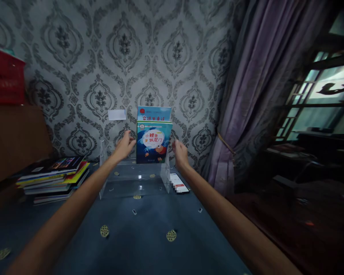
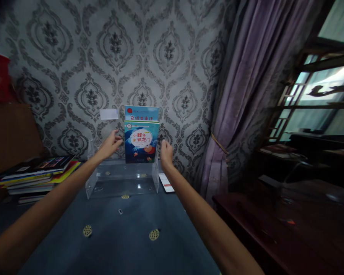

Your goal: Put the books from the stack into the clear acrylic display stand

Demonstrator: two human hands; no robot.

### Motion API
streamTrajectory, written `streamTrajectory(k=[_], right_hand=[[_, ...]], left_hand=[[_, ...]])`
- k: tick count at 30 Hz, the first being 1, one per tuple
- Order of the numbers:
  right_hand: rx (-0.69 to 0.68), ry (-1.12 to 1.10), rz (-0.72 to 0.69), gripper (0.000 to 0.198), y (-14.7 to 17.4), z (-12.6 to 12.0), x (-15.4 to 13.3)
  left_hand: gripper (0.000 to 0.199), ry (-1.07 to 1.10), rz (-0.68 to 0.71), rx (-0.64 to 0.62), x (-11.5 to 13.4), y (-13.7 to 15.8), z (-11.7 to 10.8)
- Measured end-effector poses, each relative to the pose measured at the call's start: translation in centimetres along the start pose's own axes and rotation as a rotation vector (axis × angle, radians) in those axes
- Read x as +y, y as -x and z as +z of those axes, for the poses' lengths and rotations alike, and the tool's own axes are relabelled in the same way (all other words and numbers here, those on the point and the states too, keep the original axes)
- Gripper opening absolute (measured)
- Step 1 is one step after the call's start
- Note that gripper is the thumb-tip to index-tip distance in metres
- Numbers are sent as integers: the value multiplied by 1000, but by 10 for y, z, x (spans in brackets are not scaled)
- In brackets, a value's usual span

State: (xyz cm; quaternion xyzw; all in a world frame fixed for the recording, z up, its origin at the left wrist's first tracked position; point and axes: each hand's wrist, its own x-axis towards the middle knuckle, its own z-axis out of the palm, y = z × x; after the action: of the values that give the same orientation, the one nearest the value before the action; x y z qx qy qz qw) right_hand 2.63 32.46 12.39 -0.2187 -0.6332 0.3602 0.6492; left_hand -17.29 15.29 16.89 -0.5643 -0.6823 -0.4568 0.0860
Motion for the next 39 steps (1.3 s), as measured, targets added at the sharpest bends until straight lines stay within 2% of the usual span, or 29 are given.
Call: streamTrajectory(k=[3, 9, 15, 20, 26, 32, 35, 39], right_hand=[[13, 32, 17, 43, 44, -16, 7], [-39, 101, 63, 40, 120, -36, 23], [-155, 154, 119, 39, 165, -29, 40], [-262, 191, 171, 36, 203, -21, 49], [-390, 241, 251, 27, 219, -24, 59], [-497, 228, 314, 31, 220, -29, 60], [-570, 241, 306, 34, 220, -30, 60], [-602, 305, 278, 37, 220, -31, 57]], left_hand=[[48, 82, -8, -13, -8, 35, 4], [35, 191, -42, -52, -34, 107, 10], [31, 269, -132, -57, -64, 139, 23], [30, 288, -166, -66, -81, 163, 29], [32, 271, -176, -36, -97, 187, 25], [26, 140, -187, 29, -108, 190, 18], [27, 19, -207, 101, -116, 185, 2], [28, -202, -250, 300, -126, 179, -39]])
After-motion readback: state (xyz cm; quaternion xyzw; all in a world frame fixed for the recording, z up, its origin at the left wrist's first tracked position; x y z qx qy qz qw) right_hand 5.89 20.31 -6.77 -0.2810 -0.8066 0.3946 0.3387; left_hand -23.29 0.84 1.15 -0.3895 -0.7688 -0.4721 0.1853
